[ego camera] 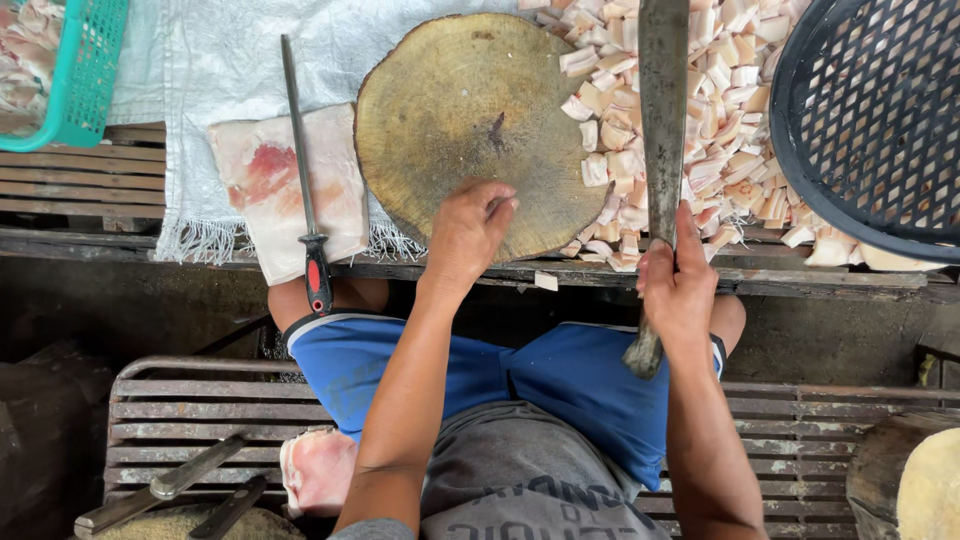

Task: The person chops slabs of pig skin into small rectangular pieces by hand using a large knife on a round wooden cutting board.

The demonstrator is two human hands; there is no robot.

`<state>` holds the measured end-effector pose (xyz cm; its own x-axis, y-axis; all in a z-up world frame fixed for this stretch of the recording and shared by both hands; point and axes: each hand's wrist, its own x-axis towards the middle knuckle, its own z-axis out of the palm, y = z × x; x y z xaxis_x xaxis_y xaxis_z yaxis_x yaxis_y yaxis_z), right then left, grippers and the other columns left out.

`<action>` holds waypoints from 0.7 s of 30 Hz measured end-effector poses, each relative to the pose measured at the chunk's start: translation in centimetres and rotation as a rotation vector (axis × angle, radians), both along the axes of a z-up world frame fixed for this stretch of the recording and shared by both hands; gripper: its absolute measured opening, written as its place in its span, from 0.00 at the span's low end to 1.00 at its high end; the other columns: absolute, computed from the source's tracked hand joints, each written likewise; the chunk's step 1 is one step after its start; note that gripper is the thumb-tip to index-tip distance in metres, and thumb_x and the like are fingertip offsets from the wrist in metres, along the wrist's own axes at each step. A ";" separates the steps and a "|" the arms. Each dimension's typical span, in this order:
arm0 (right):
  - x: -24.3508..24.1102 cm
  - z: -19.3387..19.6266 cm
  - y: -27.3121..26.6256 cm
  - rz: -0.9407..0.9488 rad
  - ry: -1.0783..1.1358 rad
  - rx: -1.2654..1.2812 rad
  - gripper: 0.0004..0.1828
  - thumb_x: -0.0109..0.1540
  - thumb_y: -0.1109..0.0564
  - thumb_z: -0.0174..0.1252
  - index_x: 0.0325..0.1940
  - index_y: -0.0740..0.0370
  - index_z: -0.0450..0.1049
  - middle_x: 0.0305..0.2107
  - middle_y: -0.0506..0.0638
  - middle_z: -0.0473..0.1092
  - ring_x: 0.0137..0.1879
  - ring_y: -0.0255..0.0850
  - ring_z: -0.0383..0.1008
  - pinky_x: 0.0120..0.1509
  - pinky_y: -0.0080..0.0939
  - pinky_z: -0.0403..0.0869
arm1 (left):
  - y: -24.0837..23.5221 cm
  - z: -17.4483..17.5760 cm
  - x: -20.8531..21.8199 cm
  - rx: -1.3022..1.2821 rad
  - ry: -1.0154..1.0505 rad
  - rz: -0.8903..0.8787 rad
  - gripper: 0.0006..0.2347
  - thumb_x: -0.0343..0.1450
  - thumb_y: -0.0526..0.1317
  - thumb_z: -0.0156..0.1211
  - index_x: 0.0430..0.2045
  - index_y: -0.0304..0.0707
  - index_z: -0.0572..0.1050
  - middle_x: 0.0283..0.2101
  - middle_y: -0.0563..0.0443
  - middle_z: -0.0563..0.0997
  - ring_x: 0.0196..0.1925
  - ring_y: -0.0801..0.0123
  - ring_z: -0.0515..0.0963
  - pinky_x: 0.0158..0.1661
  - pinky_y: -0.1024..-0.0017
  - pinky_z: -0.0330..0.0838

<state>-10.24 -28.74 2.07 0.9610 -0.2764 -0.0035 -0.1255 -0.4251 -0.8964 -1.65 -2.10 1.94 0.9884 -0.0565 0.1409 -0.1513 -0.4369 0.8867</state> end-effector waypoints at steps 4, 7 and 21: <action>-1.6 0.9 2.8 0.118 -0.028 0.185 0.34 0.67 0.70 0.42 0.80 0.66 0.54 0.26 0.46 0.68 0.25 0.30 0.64 0.29 0.30 0.67 | 2.3 0.0 -0.5 0.004 -0.086 0.089 0.05 0.71 0.35 0.65 0.36 0.33 0.82 0.41 0.42 0.84 0.43 0.53 0.84 0.45 0.64 0.77; -1.6 1.2 6.2 0.227 0.062 0.240 0.33 0.68 0.69 0.46 0.79 0.64 0.55 0.27 0.46 0.69 0.25 0.30 0.66 0.28 0.31 0.69 | 5.2 0.3 -1.3 -0.024 0.148 0.239 0.06 0.70 0.37 0.64 0.35 0.34 0.81 0.39 0.44 0.84 0.36 0.53 0.84 0.37 0.64 0.76; 2.2 -1.7 24.0 0.653 0.408 0.282 0.33 0.68 0.64 0.50 0.79 0.57 0.56 0.26 0.48 0.69 0.25 0.31 0.67 0.28 0.33 0.70 | 22.8 -5.8 -6.4 0.249 0.075 0.838 0.16 0.69 0.37 0.66 0.47 0.28 0.75 0.50 0.33 0.78 0.52 0.41 0.76 0.53 0.55 0.71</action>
<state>-8.06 -4.79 0.32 0.8360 0.4022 -0.3734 -0.2701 -0.2908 -0.9179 -8.10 20.65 -3.88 0.7247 0.6715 0.1543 0.3604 -0.5603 0.7458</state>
